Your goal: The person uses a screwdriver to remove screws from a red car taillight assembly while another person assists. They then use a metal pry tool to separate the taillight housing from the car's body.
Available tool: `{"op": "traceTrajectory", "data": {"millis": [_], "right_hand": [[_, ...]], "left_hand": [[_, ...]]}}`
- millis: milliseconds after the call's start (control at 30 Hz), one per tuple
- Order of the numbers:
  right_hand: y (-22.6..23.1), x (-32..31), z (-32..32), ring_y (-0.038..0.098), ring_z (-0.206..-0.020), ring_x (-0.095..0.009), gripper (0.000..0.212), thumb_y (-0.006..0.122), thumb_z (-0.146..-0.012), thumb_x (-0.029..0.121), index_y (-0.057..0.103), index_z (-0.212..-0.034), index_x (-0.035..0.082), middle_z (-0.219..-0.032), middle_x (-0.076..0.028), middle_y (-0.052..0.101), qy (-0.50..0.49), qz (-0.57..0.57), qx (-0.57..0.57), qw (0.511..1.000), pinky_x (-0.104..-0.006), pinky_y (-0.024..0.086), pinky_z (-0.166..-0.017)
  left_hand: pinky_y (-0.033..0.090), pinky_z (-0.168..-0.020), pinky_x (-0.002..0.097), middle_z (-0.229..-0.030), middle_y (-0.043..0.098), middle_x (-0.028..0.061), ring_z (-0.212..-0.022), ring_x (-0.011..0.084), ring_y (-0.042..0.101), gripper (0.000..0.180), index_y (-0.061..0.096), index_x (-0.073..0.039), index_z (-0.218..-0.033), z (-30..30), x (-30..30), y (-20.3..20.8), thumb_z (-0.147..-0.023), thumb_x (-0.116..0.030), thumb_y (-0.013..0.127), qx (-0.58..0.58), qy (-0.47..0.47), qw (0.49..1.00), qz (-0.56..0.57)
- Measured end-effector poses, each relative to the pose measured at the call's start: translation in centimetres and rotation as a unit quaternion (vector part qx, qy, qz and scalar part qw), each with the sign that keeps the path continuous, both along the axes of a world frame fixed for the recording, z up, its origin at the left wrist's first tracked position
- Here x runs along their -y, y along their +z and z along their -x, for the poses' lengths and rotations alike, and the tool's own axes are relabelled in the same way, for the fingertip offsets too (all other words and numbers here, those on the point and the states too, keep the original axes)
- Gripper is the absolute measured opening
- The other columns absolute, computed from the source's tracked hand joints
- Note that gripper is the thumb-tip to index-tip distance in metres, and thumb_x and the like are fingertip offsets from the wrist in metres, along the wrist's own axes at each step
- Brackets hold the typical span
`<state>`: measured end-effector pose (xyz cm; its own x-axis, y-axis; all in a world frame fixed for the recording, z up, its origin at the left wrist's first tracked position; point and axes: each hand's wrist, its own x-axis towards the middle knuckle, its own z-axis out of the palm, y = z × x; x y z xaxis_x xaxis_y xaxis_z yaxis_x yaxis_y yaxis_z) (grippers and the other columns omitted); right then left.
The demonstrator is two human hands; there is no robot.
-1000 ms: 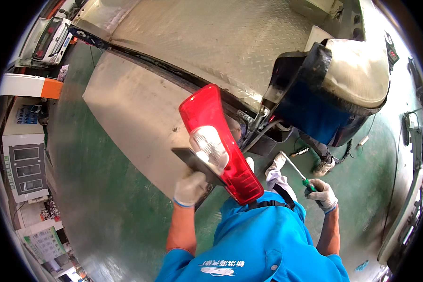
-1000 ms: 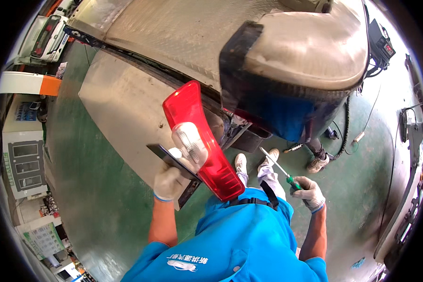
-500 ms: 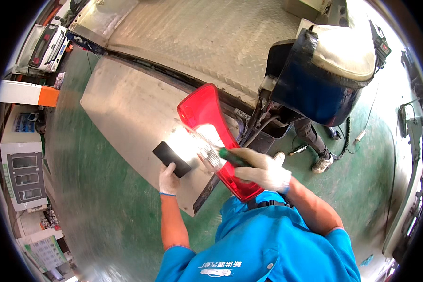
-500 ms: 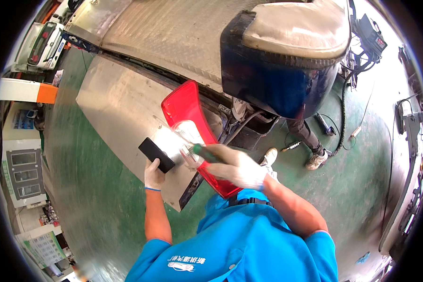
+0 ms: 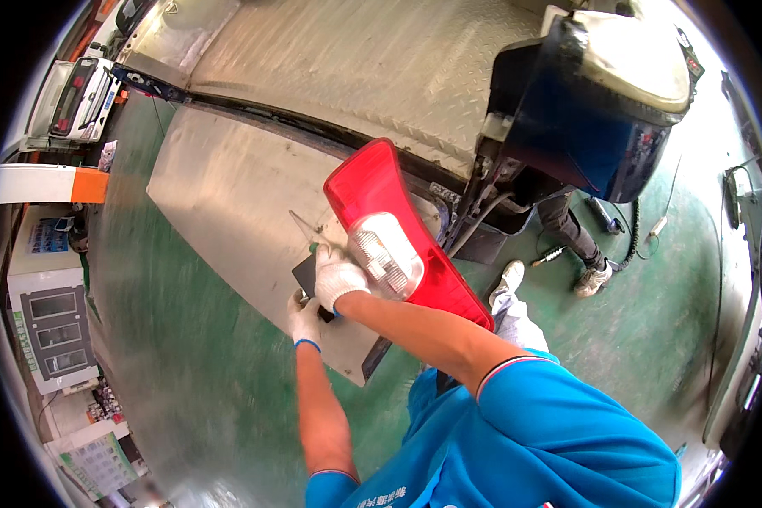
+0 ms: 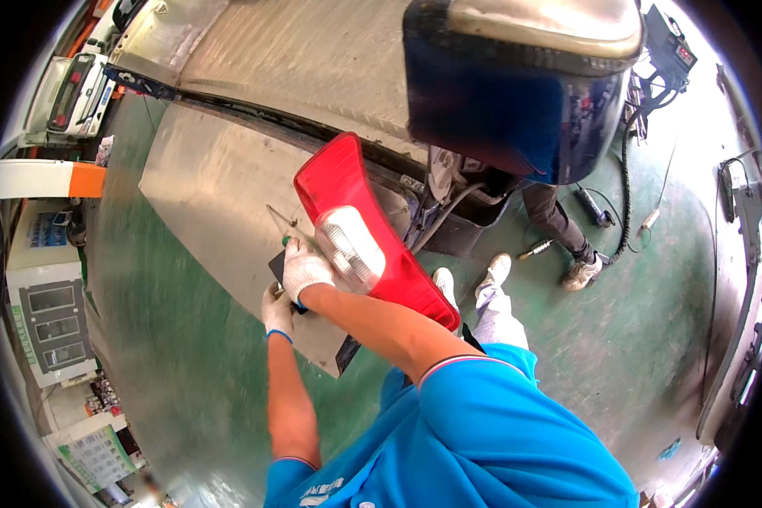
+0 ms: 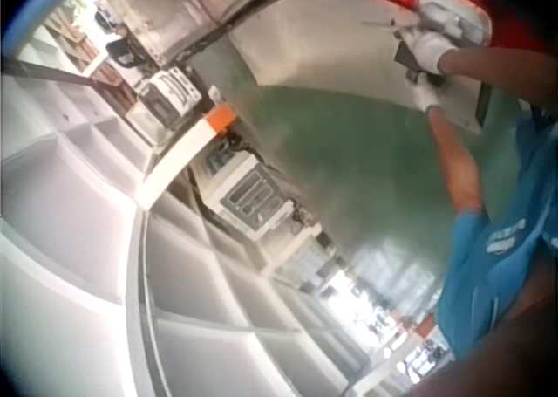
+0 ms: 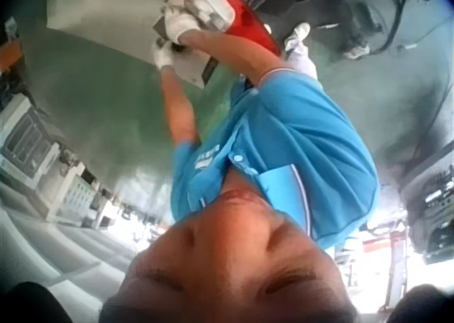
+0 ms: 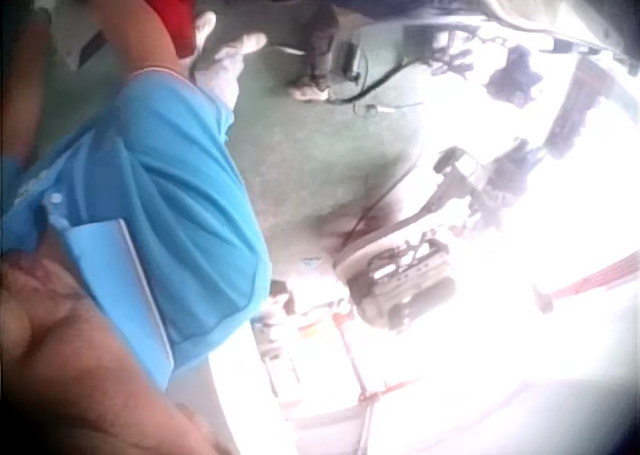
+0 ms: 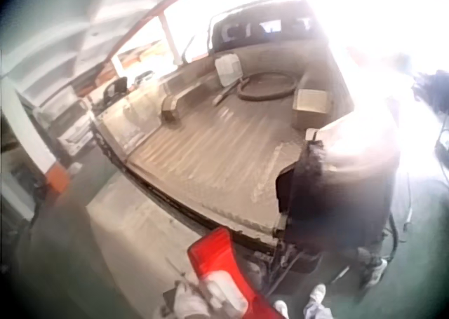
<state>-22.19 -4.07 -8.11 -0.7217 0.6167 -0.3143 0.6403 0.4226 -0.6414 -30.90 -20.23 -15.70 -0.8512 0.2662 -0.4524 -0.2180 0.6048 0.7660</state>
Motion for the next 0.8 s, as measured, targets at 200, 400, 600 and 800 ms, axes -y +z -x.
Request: {"op": "traceTrajectory", "data": {"millis": [200,400,600,800], "right_hand": [[-5.9,1.7,2.7,0.063,-0.1,-0.027,0.038,0.052,-0.091,0.014,0.051,-0.125,-0.001,-0.114,-0.019,0.061,0.045,-0.297,0.049,0.953,-0.0369,0.052,-0.085],[-3.7,0.6,1.1,0.061,-0.111,-0.035,0.042,0.054,-0.09,0.014,0.051,-0.127,-0.005,-0.117,-0.02,0.061,0.022,-0.126,-0.024,0.992,-0.0439,0.054,-0.087],[9.5,-8.4,-17.1,0.069,-0.086,-0.036,0.034,0.062,-0.088,0.028,0.069,-0.111,0.004,-0.097,-0.02,0.068,0.025,0.015,-0.2,0.979,-0.0408,0.056,-0.078],[-0.9,-16.1,-23.8,0.066,-0.089,-0.017,0.037,0.065,-0.097,0.025,0.062,-0.122,0.0,-0.107,-0.007,0.068,-0.503,0.343,-0.252,0.752,-0.0327,0.054,-0.077]], "left_hand": [[0.047,-0.103,0.0368,-0.131,0.063,0.0185,-0.12,0.0268,0.062,0.055,0.055,0.003,-0.136,-1.0,2.1,0.2,-0.086,-0.016,0.067,-0.056,-0.033,0.996,0.055],[0.045,-0.106,0.0374,-0.134,0.06,0.0206,-0.122,0.0281,0.059,0.051,0.053,0.006,-0.137,-5.6,-2.1,5.5,-0.09,-0.012,0.064,-0.162,0.002,0.987,0.012],[0.044,-0.106,0.0356,-0.139,0.053,0.0179,-0.126,0.0247,0.053,0.052,0.045,0.008,-0.141,-11.6,-9.1,9.2,-0.097,-0.016,0.06,-0.127,-0.033,0.978,-0.162],[0.046,-0.094,0.0359,-0.127,0.058,0.0171,-0.112,0.0252,0.057,0.064,0.051,0.006,-0.135,-11.6,-14.1,8.3,-0.099,-0.047,0.056,-0.048,-0.091,0.987,-0.127]]}}
